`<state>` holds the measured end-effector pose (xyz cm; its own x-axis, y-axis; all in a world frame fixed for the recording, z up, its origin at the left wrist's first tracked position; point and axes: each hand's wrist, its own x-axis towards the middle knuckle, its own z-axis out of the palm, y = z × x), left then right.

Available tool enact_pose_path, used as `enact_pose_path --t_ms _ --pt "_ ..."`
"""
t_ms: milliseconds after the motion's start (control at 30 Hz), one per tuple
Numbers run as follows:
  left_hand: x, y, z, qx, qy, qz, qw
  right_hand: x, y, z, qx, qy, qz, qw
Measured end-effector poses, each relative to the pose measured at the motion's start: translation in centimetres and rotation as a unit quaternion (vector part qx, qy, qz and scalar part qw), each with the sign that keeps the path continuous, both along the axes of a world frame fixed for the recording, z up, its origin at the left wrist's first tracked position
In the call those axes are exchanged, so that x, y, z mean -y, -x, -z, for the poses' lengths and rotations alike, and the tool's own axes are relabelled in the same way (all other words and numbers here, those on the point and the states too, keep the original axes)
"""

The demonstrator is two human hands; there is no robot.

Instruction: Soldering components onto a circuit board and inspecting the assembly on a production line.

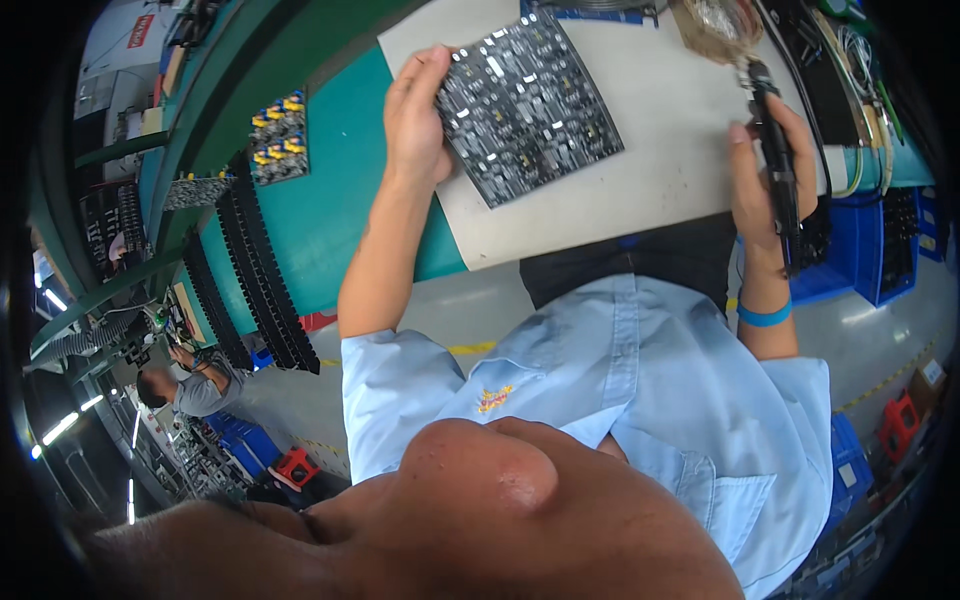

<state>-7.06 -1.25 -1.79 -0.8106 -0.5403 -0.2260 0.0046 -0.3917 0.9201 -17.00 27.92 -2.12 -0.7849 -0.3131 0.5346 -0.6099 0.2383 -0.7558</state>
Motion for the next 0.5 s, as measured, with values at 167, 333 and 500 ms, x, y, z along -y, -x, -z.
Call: enact_pose_path --t_ms 167,333,500 --pt "0.8 0.7 0.0 0.006 0.034 0.025 0.999 -0.9 0.7 0.1 0.076 0.02 0.102 0.992" --pt "1.4 0.5 0.7 0.022 0.177 0.035 0.983 -1.3 0.6 0.7 0.074 0.022 0.069 0.995" --pt "1.7 0.7 0.6 0.039 0.348 0.02 0.937 -1.2 0.7 1.1 0.061 0.008 0.038 0.997"
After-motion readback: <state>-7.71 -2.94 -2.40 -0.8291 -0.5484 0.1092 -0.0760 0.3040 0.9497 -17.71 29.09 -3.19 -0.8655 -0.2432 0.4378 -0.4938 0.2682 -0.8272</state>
